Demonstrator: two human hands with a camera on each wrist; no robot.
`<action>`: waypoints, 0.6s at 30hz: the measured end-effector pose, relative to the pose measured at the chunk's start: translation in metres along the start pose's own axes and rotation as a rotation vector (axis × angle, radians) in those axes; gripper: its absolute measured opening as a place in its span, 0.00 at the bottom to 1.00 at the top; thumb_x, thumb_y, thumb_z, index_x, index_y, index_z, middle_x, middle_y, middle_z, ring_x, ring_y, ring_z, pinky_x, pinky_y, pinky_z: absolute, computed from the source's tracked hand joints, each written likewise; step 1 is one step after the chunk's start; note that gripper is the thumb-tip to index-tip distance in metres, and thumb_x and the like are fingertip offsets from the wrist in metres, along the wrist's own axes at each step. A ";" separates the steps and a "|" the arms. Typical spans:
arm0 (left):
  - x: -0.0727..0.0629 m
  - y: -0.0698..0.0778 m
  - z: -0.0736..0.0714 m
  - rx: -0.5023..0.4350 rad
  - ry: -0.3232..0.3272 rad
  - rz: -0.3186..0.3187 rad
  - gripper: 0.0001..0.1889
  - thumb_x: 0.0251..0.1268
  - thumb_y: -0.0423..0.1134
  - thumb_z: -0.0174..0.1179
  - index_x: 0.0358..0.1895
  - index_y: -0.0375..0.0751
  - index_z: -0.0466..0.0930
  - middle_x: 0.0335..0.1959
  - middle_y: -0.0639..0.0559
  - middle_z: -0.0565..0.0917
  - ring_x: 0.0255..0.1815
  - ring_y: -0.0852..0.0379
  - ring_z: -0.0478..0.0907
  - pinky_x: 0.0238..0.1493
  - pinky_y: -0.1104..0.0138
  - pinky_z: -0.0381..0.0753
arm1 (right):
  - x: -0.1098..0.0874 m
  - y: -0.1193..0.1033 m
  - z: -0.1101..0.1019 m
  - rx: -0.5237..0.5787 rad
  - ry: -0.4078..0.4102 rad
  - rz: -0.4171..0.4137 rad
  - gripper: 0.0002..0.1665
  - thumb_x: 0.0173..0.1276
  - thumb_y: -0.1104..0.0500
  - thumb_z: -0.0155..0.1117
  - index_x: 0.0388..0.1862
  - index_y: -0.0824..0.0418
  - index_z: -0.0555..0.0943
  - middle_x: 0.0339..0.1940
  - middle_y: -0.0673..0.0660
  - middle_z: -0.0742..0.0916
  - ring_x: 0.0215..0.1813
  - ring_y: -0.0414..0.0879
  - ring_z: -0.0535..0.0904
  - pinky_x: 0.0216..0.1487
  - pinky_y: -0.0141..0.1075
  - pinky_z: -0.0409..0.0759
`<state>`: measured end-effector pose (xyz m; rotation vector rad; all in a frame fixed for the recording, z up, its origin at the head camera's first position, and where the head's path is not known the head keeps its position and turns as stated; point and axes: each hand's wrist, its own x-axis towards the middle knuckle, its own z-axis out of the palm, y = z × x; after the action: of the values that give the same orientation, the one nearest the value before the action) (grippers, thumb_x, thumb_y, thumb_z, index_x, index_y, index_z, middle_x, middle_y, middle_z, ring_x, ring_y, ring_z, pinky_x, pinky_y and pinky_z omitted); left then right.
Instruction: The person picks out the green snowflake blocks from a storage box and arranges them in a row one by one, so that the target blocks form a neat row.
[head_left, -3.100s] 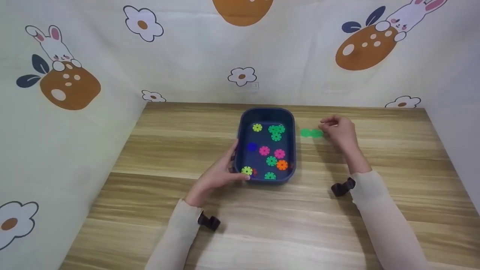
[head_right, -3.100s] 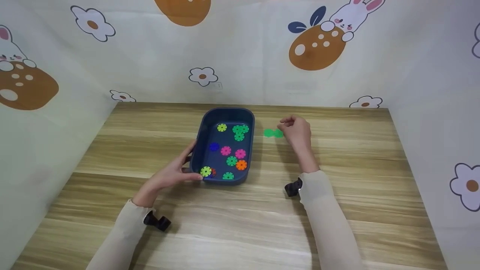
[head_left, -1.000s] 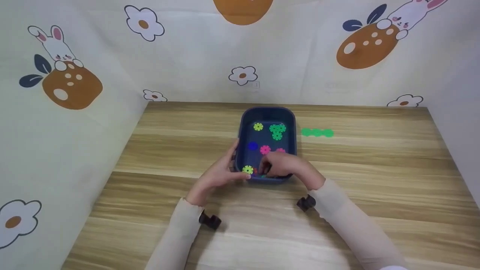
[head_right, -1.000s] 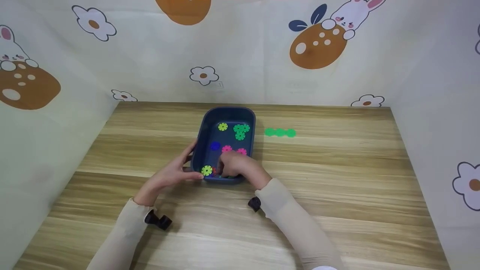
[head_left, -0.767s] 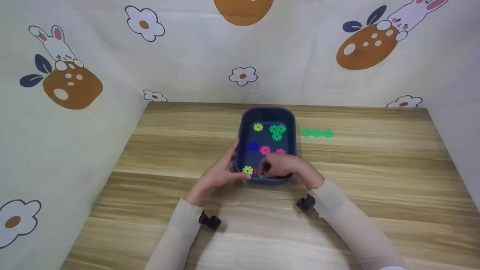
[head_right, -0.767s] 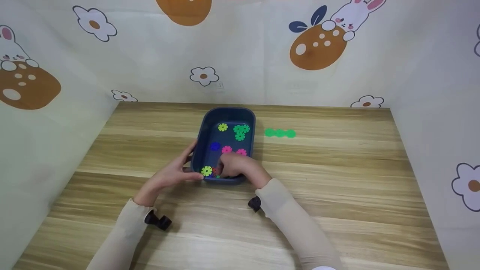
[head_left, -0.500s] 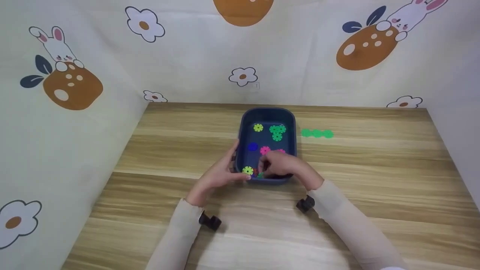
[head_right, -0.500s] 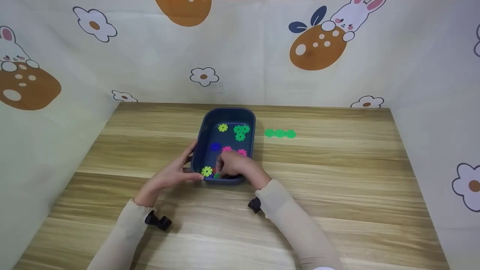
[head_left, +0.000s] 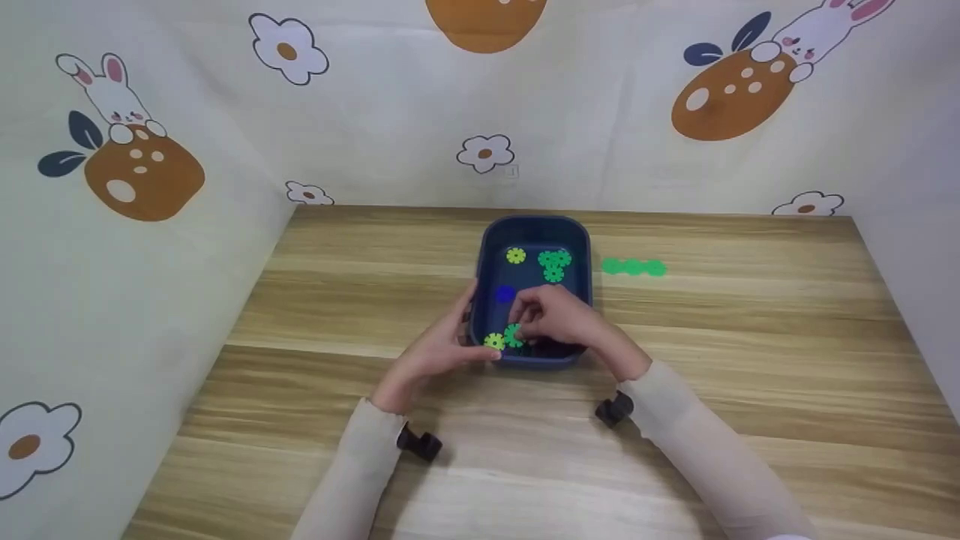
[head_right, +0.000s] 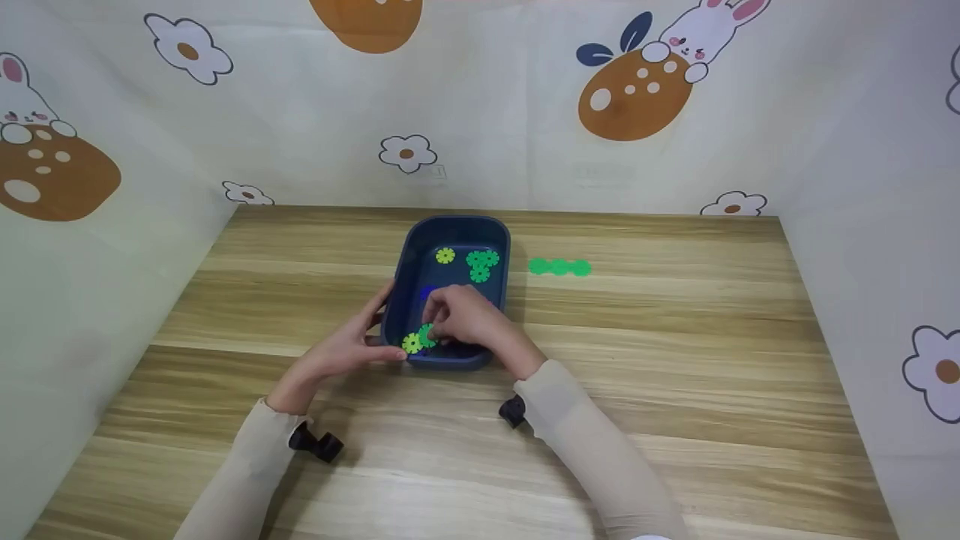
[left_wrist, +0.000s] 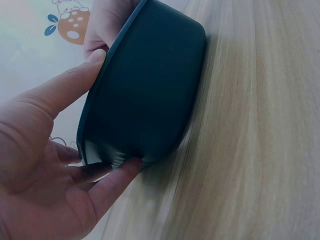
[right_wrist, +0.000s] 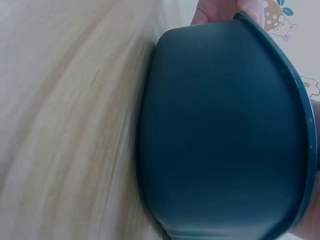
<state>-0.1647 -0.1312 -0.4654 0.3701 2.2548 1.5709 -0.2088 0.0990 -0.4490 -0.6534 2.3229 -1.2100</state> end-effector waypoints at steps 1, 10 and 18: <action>0.000 0.000 0.000 -0.002 0.002 -0.001 0.62 0.54 0.38 0.75 0.82 0.52 0.35 0.80 0.38 0.53 0.77 0.43 0.60 0.67 0.55 0.76 | 0.000 0.000 0.000 0.010 0.011 -0.003 0.06 0.61 0.65 0.72 0.37 0.61 0.85 0.29 0.54 0.88 0.28 0.40 0.83 0.36 0.32 0.83; -0.001 0.000 -0.001 -0.029 -0.011 0.006 0.61 0.55 0.37 0.74 0.82 0.49 0.34 0.80 0.35 0.53 0.73 0.40 0.66 0.63 0.57 0.79 | -0.001 -0.002 -0.008 0.018 0.096 -0.002 0.05 0.63 0.63 0.72 0.38 0.60 0.85 0.33 0.56 0.89 0.29 0.40 0.83 0.32 0.32 0.82; 0.000 0.001 0.000 -0.029 -0.005 -0.004 0.61 0.55 0.37 0.75 0.82 0.50 0.35 0.80 0.37 0.52 0.74 0.41 0.64 0.67 0.54 0.76 | -0.004 -0.001 -0.018 0.005 0.129 -0.028 0.06 0.64 0.63 0.71 0.40 0.61 0.86 0.36 0.58 0.90 0.34 0.43 0.84 0.40 0.36 0.86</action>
<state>-0.1645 -0.1311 -0.4646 0.3605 2.2251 1.5967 -0.2159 0.1119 -0.4381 -0.6257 2.4227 -1.3054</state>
